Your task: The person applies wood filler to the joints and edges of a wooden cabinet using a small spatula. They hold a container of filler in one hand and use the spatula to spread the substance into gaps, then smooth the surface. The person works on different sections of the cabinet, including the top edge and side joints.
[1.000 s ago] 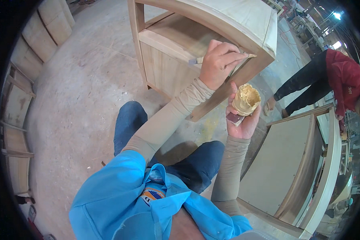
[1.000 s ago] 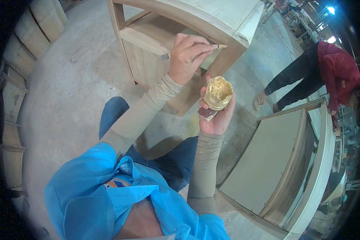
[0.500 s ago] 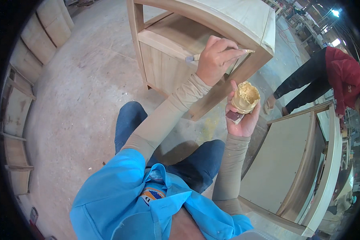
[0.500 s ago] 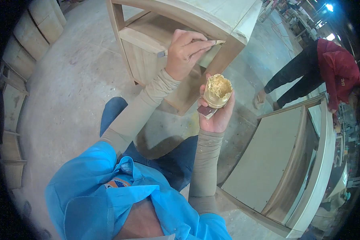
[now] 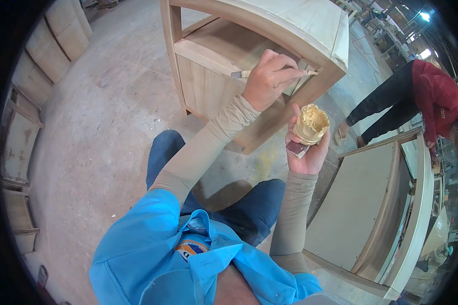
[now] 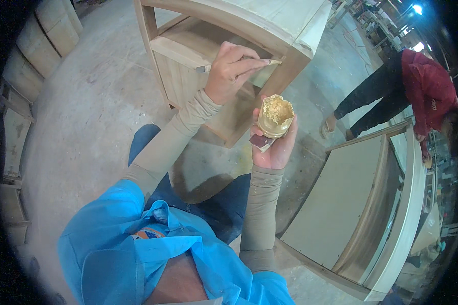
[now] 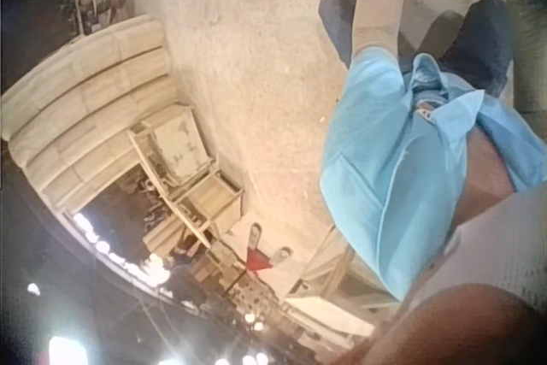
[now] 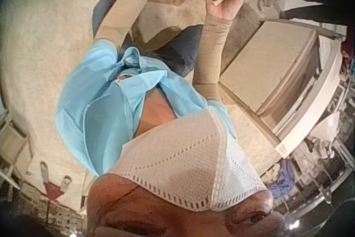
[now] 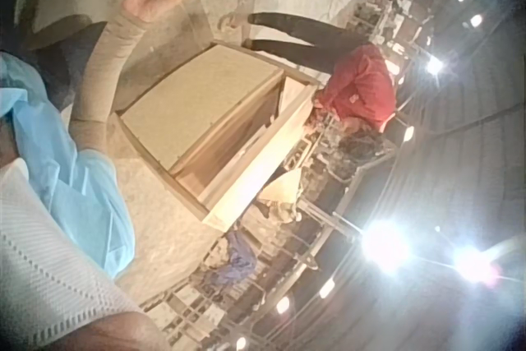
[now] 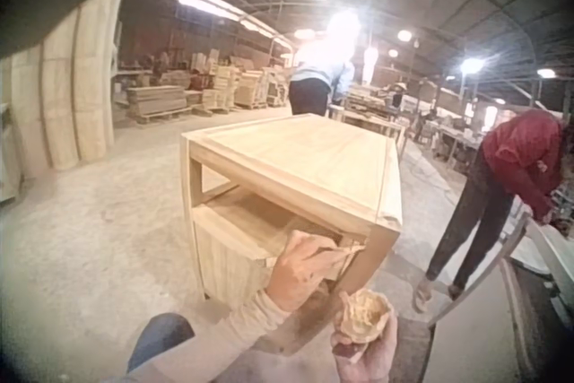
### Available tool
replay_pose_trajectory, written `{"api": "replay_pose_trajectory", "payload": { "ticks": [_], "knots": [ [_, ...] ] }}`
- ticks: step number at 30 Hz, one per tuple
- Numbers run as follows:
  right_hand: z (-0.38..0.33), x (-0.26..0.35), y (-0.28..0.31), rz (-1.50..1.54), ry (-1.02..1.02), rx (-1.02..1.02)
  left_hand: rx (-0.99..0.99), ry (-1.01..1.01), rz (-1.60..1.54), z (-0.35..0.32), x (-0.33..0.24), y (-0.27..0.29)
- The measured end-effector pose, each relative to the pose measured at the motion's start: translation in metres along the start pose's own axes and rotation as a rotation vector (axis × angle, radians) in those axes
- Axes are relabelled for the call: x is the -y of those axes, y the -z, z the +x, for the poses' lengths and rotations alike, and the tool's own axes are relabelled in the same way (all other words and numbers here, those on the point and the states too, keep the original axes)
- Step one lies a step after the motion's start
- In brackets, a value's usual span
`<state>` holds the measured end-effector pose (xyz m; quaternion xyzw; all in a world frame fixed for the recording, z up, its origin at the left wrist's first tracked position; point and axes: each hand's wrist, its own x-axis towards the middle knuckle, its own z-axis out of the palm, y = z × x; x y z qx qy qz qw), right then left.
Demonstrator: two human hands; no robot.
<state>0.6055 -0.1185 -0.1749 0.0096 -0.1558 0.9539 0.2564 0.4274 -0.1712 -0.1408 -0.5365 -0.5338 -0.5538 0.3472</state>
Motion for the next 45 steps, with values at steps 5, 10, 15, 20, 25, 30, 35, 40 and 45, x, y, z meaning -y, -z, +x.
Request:
{"api": "replay_pose_trajectory", "payload": {
  "ticks": [5,10,15,20,25,30,35,40,45],
  "knots": [
    [0.000,0.000,0.001,-0.004,-0.004,0.019,-0.044,-0.023,0.003,0.004,-0.002,0.003],
    [-0.001,0.000,-0.001,-0.013,0.012,0.007,-0.025,-0.103,0.115,0.005,0.003,-0.005],
    [-0.001,-0.001,-0.001,-0.019,0.013,0.011,-0.032,-0.076,0.106,0.000,0.004,0.001],
    [0.000,-0.001,0.001,-0.024,0.018,0.021,-0.074,-0.088,0.054,0.006,0.000,0.001],
    [0.000,-0.001,0.000,-0.030,0.016,0.029,-0.059,-0.083,0.053,0.006,0.001,-0.003],
    [0.000,0.000,0.000,-0.021,0.021,0.017,0.017,-0.040,0.032,0.001,0.002,-0.001],
    [0.000,-0.002,-0.001,-0.036,0.020,0.022,0.008,-0.039,0.002,0.009,0.002,0.006],
    [-0.001,0.000,-0.002,-0.033,0.011,0.020,0.055,-0.068,0.019,0.006,0.006,0.000],
    [-0.001,-0.001,-0.002,-0.045,0.024,0.001,0.031,-0.095,0.023,0.018,0.001,0.008]
  ]
}}
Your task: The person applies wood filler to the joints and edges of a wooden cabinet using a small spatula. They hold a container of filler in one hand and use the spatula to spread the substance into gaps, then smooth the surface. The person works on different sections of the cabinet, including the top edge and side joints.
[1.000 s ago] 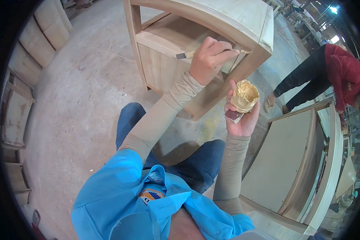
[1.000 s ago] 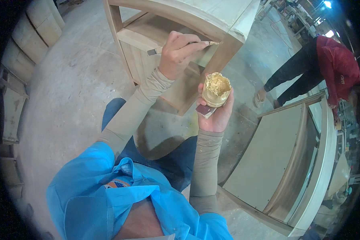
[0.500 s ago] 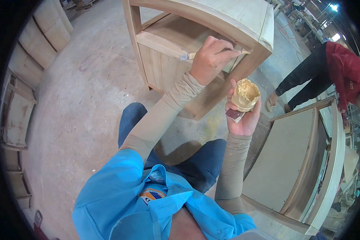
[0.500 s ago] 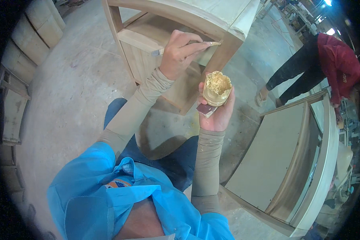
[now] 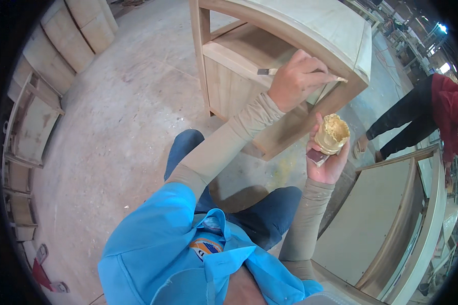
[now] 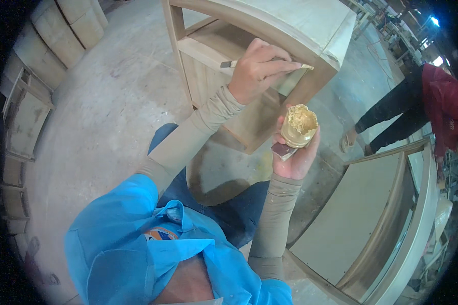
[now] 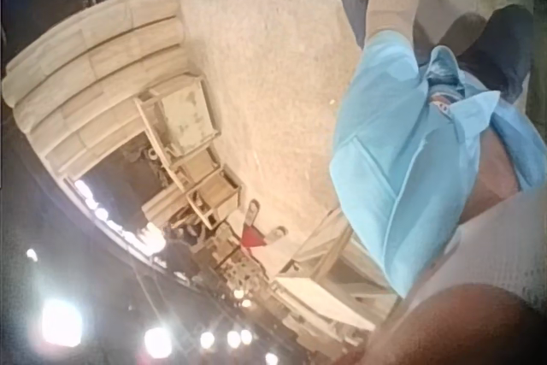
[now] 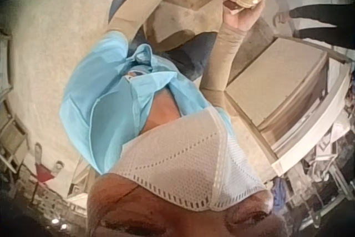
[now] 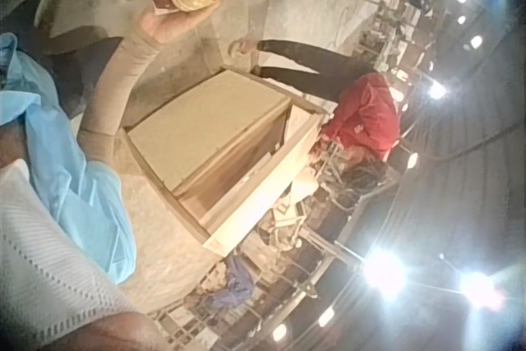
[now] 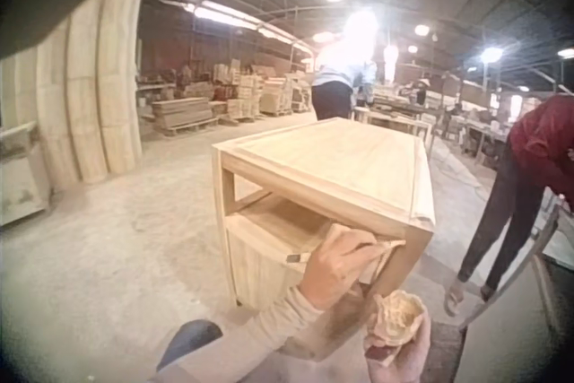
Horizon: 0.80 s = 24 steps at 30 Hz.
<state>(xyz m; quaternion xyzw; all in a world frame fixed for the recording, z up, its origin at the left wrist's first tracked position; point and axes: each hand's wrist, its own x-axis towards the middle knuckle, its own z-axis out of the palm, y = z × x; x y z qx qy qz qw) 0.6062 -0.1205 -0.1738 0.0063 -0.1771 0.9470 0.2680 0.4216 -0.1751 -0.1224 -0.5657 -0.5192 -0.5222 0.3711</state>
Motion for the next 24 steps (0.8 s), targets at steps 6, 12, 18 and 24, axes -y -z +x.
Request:
{"api": "replay_pose_trajectory", "payload": {
  "ticks": [6,12,18,24],
  "knots": [
    [0.000,0.001,0.002,0.048,-0.010,0.004,0.034,-0.046,-0.036,-0.001,0.008,-0.003],
    [0.001,0.000,0.001,0.045,-0.009,-0.005,0.034,-0.011,-0.062,0.005,0.009,0.000],
    [0.000,0.000,-0.005,0.074,-0.014,-0.025,0.039,0.071,-0.086,-0.005,0.004,0.006],
    [0.000,0.000,-0.006,0.102,-0.032,-0.032,-0.120,0.165,-0.100,0.000,-0.006,-0.002]
  ]
}}
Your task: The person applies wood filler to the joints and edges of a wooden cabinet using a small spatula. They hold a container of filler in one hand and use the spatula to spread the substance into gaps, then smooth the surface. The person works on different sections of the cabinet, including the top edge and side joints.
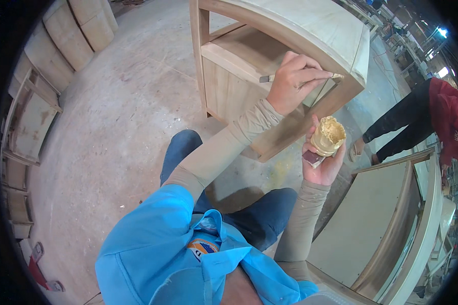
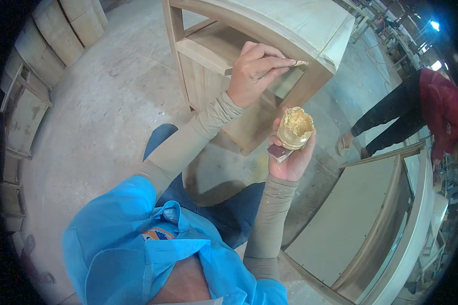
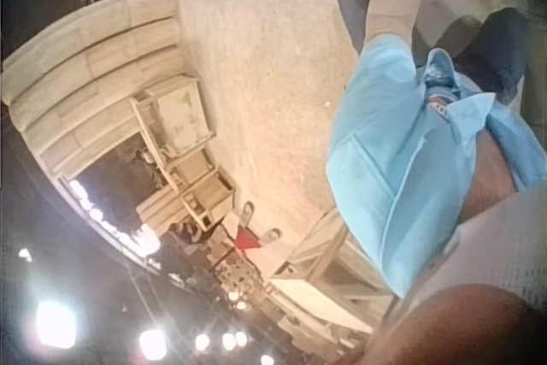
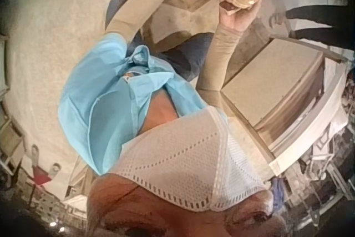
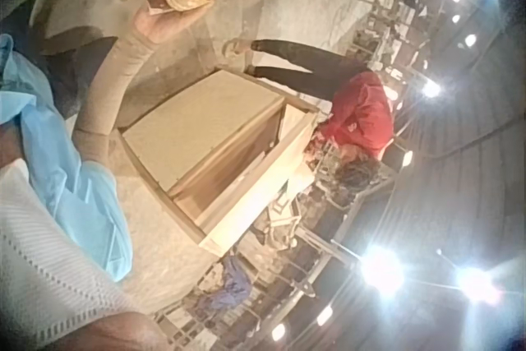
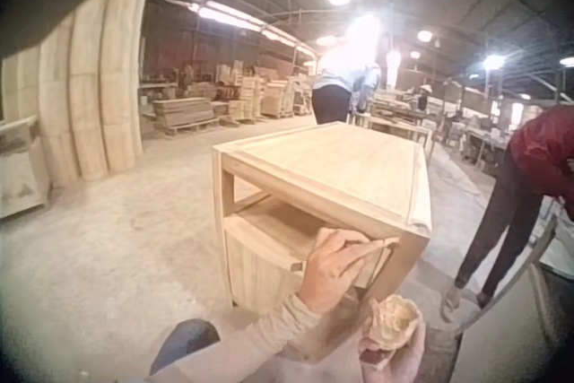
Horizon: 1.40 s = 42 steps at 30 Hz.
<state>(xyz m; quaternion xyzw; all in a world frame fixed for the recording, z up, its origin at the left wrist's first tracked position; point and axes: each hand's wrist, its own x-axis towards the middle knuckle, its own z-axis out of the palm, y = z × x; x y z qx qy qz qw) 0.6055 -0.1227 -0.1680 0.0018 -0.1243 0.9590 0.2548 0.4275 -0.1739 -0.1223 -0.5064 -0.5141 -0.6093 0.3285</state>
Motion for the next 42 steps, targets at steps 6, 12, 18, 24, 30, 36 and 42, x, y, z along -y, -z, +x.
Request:
{"api": "replay_pose_trajectory", "payload": {
  "ticks": [6,12,18,24,30,36,42],
  "knots": [
    [0.000,0.001,0.003,0.003,-0.002,0.005,-0.074,-0.005,0.006,0.005,-0.003,-0.017],
    [0.000,0.002,0.004,-0.022,0.002,0.030,-0.052,-0.019,0.118,0.001,-0.005,-0.017],
    [0.001,0.002,0.006,-0.048,0.003,0.042,-0.075,-0.006,0.080,0.002,-0.010,-0.007],
    [0.000,-0.001,0.001,-0.051,0.017,0.020,-0.035,-0.107,0.066,0.007,-0.006,-0.014],
    [0.000,-0.001,-0.002,-0.051,0.012,0.017,0.029,-0.154,0.106,-0.006,0.005,-0.012],
    [0.000,-0.001,-0.002,-0.082,0.015,0.001,0.005,-0.116,0.045,0.004,0.003,-0.012],
    [-0.001,0.000,-0.004,-0.107,0.013,-0.016,0.037,-0.146,0.097,-0.001,0.004,-0.009]
  ]
}}
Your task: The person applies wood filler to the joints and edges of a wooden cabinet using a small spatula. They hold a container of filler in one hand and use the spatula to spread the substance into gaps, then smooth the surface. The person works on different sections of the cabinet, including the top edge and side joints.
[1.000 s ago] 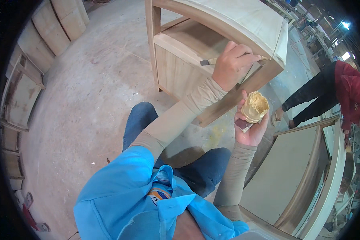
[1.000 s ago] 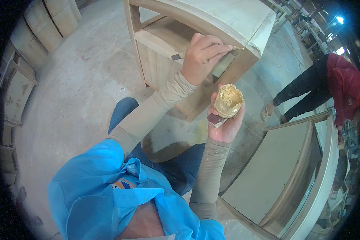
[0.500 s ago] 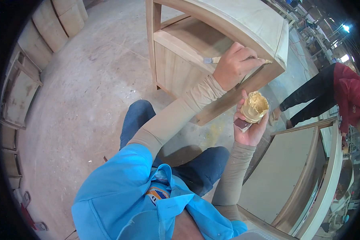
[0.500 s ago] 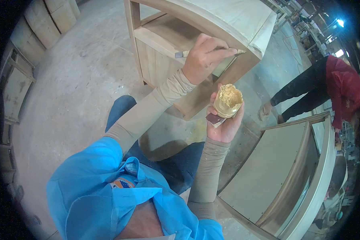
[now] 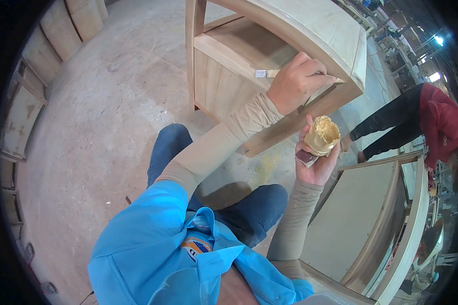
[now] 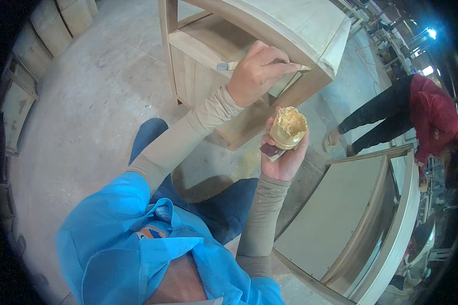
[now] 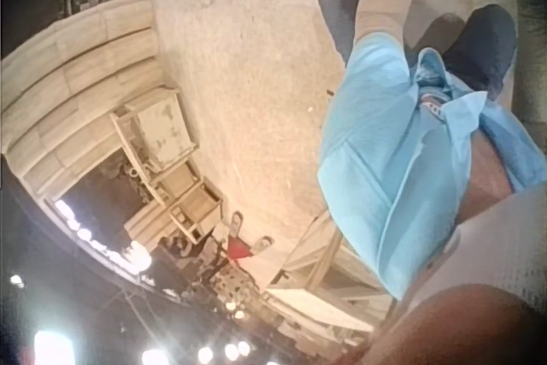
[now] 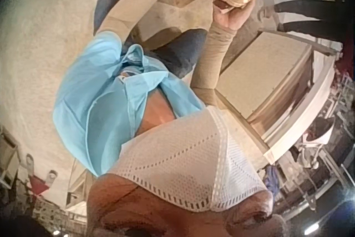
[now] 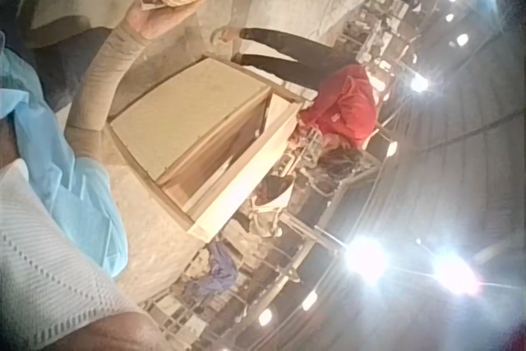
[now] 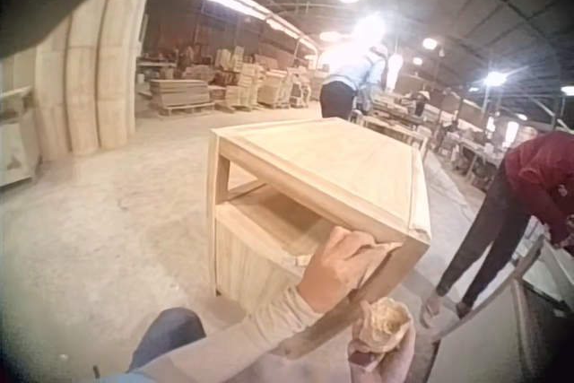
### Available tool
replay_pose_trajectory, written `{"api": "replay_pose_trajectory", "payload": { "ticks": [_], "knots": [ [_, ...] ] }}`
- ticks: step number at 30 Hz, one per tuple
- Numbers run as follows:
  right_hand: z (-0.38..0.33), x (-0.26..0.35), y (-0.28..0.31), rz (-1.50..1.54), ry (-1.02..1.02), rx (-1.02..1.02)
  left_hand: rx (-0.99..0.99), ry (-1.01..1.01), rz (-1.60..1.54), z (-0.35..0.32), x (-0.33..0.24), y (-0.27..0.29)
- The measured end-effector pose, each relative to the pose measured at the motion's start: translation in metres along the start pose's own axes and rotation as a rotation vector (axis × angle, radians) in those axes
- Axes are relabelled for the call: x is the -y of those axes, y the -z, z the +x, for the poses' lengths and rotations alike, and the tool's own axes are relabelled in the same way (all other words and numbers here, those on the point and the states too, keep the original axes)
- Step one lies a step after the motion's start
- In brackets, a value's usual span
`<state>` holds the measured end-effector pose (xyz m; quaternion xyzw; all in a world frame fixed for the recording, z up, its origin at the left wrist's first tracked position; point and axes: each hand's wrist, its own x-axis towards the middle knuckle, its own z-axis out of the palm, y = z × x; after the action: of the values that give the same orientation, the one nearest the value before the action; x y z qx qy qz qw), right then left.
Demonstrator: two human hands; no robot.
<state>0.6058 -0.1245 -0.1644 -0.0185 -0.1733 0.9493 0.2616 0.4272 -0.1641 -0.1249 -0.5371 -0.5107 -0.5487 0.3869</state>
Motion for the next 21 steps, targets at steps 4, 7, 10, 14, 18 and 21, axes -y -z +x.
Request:
{"api": "replay_pose_trajectory", "payload": {
  "ticks": [4,7,10,14,18,21],
  "knots": [
    [-0.0002,0.0005,-0.0003,-0.011,0.004,-0.010,-0.053,-0.013,-0.009,0.0064,-0.0029,-0.0011],
    [0.0002,-0.0007,-0.0013,-0.013,-0.004,-0.013,-0.042,-0.034,0.040,0.0086,-0.0026,-0.0038],
    [0.0001,0.0009,-0.0015,-0.033,0.008,-0.017,-0.039,-0.045,0.117,0.0099,-0.0089,-0.0007],
    [-0.0002,0.0003,-0.0008,-0.023,0.001,-0.033,-0.046,-0.024,0.127,0.0027,-0.0062,0.0043],
    [-0.0009,0.0005,-0.0015,-0.039,0.007,-0.036,-0.105,-0.016,-0.006,0.0058,-0.0066,0.0014],
    [-0.0004,-0.0001,-0.0010,-0.060,0.011,-0.036,-0.068,-0.020,0.006,0.0059,-0.0063,-0.0034]
  ]
}}
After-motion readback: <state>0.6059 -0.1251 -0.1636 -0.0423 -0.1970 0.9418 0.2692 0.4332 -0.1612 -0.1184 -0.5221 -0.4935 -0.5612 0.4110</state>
